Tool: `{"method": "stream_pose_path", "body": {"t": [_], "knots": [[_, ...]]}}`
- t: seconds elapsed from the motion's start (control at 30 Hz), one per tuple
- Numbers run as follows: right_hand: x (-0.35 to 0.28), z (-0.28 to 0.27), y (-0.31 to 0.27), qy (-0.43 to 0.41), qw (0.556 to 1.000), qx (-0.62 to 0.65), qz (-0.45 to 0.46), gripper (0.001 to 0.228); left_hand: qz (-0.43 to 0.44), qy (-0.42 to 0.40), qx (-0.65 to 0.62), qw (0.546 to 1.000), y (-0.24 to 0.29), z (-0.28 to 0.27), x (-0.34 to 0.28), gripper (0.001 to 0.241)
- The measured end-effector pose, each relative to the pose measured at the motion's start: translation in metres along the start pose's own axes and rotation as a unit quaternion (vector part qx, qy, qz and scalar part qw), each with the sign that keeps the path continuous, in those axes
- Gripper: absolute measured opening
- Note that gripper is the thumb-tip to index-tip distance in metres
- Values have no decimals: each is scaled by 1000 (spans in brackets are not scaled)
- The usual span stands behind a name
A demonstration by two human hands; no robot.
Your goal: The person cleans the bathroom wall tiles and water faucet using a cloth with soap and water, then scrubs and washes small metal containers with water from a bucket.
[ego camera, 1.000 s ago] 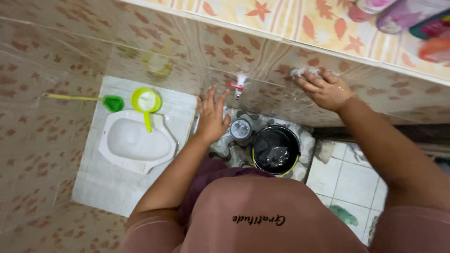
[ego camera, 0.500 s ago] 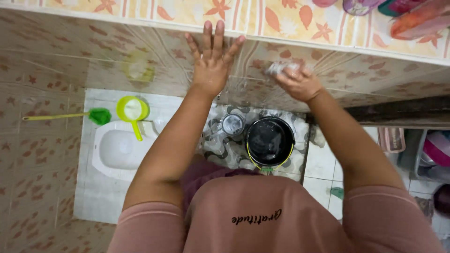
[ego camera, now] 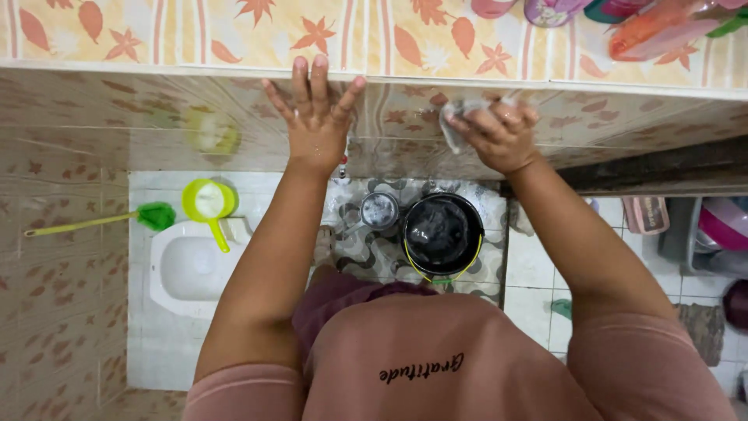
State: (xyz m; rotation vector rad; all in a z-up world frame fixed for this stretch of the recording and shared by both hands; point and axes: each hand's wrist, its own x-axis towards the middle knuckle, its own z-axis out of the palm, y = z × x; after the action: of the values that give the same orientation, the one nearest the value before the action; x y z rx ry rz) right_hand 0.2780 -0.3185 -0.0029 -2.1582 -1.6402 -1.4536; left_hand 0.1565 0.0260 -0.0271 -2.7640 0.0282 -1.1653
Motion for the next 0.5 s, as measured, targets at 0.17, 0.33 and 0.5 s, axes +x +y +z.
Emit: {"method": "stream_pose_path", "body": {"t": [0.17, 0.33, 0.5], "knots": [[-36, 26, -20, -92, 994, -28, -52, 44, -6, 5, -8, 1000, 0, 1, 1, 95], [-40, 17, -40, -161, 985, 42, -33, 40, -13, -20, -4, 1000, 1, -4, -1, 101], [-6, -10, -20, -42, 991, 102, 70, 40, -11, -22, -16, 1000, 0, -3, -2, 102]]}}
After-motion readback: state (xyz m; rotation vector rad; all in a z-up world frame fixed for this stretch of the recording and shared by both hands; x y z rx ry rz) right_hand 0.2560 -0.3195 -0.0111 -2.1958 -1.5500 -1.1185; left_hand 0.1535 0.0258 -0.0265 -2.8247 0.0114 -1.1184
